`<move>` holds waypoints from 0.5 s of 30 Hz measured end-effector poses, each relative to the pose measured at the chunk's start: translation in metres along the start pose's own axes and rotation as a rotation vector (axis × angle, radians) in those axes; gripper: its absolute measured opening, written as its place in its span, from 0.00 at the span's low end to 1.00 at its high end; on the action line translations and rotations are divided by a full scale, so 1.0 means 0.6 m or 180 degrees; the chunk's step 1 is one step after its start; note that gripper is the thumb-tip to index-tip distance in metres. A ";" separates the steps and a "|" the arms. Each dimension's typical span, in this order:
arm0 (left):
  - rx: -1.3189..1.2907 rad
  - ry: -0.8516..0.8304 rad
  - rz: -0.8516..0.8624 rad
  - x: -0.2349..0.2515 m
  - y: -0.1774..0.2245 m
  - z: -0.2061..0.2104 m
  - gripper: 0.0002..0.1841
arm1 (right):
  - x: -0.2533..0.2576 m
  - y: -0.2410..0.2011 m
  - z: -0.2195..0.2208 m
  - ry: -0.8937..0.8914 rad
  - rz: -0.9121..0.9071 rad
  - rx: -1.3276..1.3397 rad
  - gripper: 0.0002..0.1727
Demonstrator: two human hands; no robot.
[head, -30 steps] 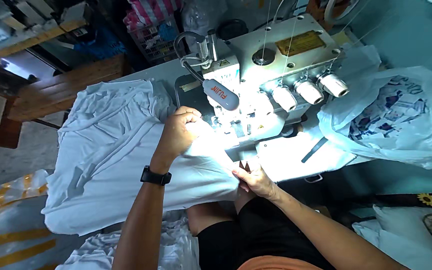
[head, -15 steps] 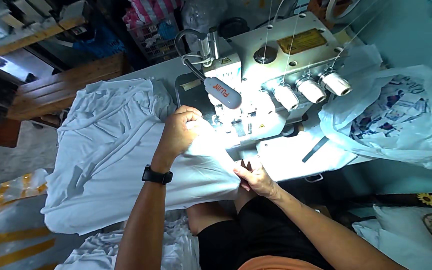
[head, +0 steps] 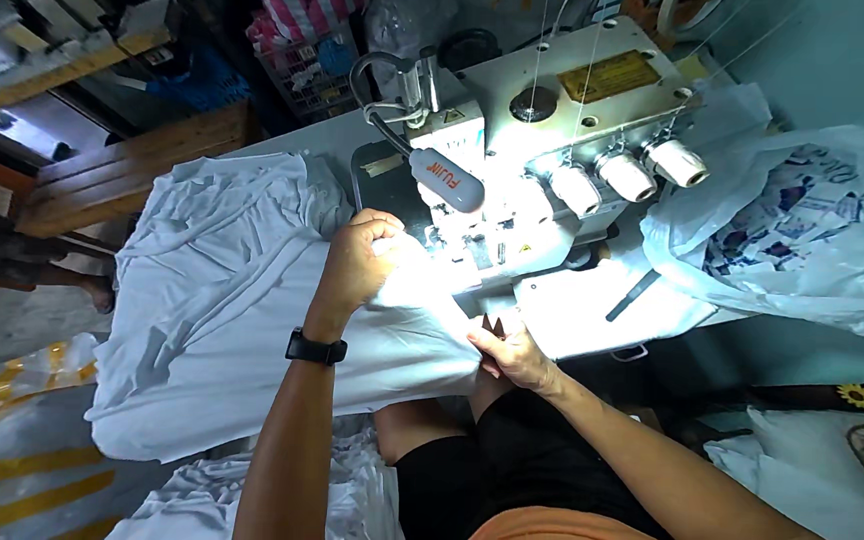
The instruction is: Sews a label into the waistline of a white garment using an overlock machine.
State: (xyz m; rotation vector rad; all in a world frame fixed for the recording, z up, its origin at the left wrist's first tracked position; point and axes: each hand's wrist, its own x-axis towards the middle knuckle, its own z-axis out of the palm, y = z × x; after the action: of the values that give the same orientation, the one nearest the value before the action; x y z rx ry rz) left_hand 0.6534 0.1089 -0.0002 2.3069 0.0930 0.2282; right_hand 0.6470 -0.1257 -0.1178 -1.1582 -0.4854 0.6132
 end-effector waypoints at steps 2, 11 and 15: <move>0.0063 -0.0077 -0.0002 0.001 0.000 -0.006 0.05 | 0.000 -0.005 -0.001 0.0004 0.0084 0.0021 0.13; 0.0511 -0.0440 -0.0054 0.017 0.014 -0.029 0.04 | -0.014 -0.029 -0.005 0.0171 -0.0838 -0.0934 0.10; 0.0690 -0.0256 0.0422 0.038 0.015 -0.006 0.03 | -0.021 -0.045 -0.007 0.0363 -0.1034 -0.0883 0.11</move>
State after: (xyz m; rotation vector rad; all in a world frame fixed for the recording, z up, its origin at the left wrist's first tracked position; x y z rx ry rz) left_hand 0.6750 0.1088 0.0118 2.5381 -0.0800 0.2006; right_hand 0.6454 -0.1443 -0.0944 -1.3323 -0.6590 0.2008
